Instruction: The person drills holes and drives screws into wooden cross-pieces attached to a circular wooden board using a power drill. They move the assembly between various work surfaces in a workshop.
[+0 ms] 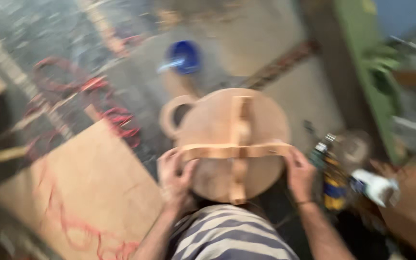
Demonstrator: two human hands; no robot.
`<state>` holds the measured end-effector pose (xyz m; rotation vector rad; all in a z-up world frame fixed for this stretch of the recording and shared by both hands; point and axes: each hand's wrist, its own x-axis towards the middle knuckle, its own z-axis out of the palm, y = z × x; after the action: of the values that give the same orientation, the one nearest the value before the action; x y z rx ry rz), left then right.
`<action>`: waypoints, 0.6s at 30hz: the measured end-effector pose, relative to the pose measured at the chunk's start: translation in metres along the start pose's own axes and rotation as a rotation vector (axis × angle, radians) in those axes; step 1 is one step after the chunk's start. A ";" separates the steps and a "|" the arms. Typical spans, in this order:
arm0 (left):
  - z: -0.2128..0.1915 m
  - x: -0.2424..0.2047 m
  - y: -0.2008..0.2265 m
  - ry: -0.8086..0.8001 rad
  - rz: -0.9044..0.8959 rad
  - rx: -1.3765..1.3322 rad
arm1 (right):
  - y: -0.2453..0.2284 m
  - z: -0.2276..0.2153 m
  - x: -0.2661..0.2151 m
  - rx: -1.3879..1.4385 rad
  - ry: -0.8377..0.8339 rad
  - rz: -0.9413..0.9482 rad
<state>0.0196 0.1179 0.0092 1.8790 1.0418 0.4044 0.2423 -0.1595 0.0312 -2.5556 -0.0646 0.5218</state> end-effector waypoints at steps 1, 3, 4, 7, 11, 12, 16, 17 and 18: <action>0.002 0.000 0.001 -0.011 -0.057 0.013 | -0.001 0.003 -0.001 0.099 0.020 -0.076; 0.004 0.000 0.002 -0.033 -0.119 0.074 | 0.001 0.004 -0.004 0.141 0.006 -0.008; 0.004 -0.001 0.000 -0.043 -0.122 0.119 | 0.003 0.005 -0.008 0.265 0.015 0.005; -0.002 0.003 -0.005 -0.104 -0.146 0.082 | 0.008 0.011 -0.020 0.607 0.033 0.021; -0.014 0.012 -0.013 -0.191 -0.212 0.158 | 0.017 0.015 -0.024 0.809 0.065 0.038; -0.016 0.011 -0.017 -0.211 -0.223 0.216 | 0.020 0.015 -0.023 0.823 0.073 0.047; -0.024 0.019 -0.038 -0.205 -0.268 0.104 | 0.022 0.016 -0.020 0.890 0.082 0.044; -0.025 0.022 -0.042 -0.221 -0.260 0.087 | 0.021 0.011 -0.020 0.811 0.070 0.027; -0.027 0.025 -0.045 -0.237 -0.252 0.070 | 0.019 0.007 -0.020 0.730 0.058 0.011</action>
<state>-0.0055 0.1632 -0.0177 1.7774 1.1233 -0.0015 0.2201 -0.1750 0.0232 -1.8536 0.1375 0.3810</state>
